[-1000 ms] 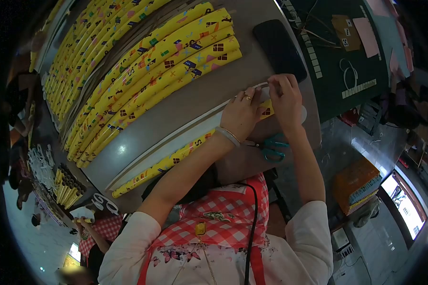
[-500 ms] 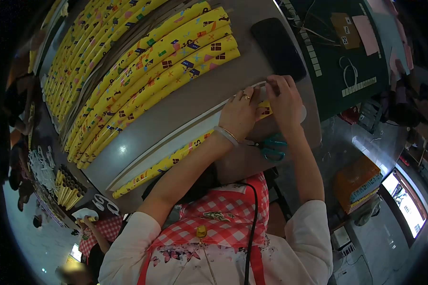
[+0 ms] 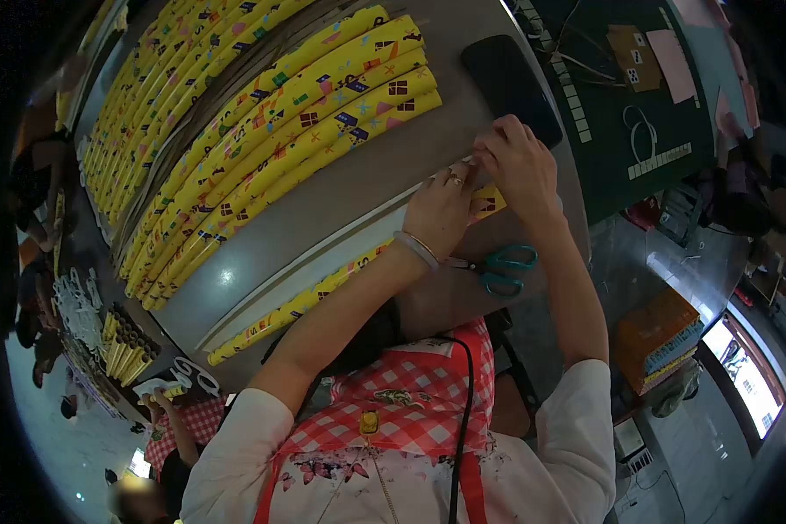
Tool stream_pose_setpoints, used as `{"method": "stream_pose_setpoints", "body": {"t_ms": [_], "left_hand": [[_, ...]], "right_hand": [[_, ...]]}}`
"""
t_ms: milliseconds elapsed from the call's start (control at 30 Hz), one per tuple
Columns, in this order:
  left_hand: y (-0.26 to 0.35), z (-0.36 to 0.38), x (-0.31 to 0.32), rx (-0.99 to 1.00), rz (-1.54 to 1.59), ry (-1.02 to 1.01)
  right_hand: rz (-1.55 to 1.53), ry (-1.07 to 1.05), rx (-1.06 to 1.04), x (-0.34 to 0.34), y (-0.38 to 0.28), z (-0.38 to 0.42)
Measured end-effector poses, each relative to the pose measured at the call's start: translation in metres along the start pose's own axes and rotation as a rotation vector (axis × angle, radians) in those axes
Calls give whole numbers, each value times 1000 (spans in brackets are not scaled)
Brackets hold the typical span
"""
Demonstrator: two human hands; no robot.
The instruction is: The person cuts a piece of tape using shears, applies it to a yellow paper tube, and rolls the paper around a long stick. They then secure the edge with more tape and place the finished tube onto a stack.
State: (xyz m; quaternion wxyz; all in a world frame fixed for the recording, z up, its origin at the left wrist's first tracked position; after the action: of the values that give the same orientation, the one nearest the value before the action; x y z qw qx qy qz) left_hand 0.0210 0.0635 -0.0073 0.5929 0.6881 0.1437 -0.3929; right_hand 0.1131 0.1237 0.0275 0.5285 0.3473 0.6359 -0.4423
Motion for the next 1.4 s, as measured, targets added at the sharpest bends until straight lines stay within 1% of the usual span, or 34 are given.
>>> {"method": "stream_pose_setpoints", "body": {"t_ms": [33,67,100,133,200,233,300,533,633,700,733,800,833,900,933,1000,1033,1100,1133,1200,1233,1300,1333,1400], "left_hand": [[1,1,1,9,-45,-7],[1,1,2,19,-91,-13],[2,1,2,18,-92,-12],[1,1,4,11,-96,-26],[3,0,3,2,-102,-39],[4,-1,2,-23,-104,-55],[5,-2,2,-49,-105,-70],[6,0,3,-50,-101,-41],[6,0,2,-43,-93,-25],[6,-1,1,-36,-79,-21],[6,-1,1,-46,-71,-52],[7,-1,2,-49,-65,-84],[7,-1,2,-47,-66,-64],[7,0,0,-47,-67,-40],[8,1,-1,-47,-69,-14],[8,1,-3,-47,-71,24],[8,1,-3,-64,-50,31],[7,2,-5,-88,-26,47],[6,3,-5,-112,10,39],[3,2,-8,-143,47,43],[0,1,-10,-170,74,30],[-2,2,-11,-201,101,21],[-2,2,-12,-194,114,26],[-3,2,-12,-196,125,38]], "right_hand": [[-1,0,-1,-2,0,-3],[31,-20,-67,-4,-4,-7],[64,-41,-131,-5,-7,-10],[64,-40,-132,-7,-7,-13],[140,-127,-250,-4,-14,-16],[138,-128,-252,-5,-14,-18],[200,-152,-327,-4,-18,-20],[266,-157,-379,-2,-18,-21],[260,-169,-346,-1,-18,-19],[174,-155,-263,-1,-13,-18],[177,-151,-260,2,-11,-18],[118,-22,-165,-4,-2,-24],[120,-14,-161,-8,-2,-24],[-88,30,10,-22,3,-20],[-89,32,6,-25,1,-16],[-257,109,87,-33,7,-3],[-255,110,77,-37,3,4],[-374,89,154,-40,0,24],[-373,85,143,-38,-1,34],[-188,129,-6,-35,-8,52],[-189,126,-18,-34,-10,57],[-139,24,-115,-27,-20,66],[-141,22,-123,-25,-21,70],[-44,-17,-319,-17,-30,78]]}}
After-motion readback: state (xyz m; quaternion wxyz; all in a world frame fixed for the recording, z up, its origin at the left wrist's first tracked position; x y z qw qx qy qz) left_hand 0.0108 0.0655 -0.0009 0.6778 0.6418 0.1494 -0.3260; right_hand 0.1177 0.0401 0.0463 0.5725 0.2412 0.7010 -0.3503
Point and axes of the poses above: each hand's wrist, its own z-axis away from the middle knuckle, its own x-axis out of the palm, y = z × x, the point moved 6 cm from there along -z, towards the middle knuckle, and after that the axes turned 6 degrees about z, right-handed, at the moved point
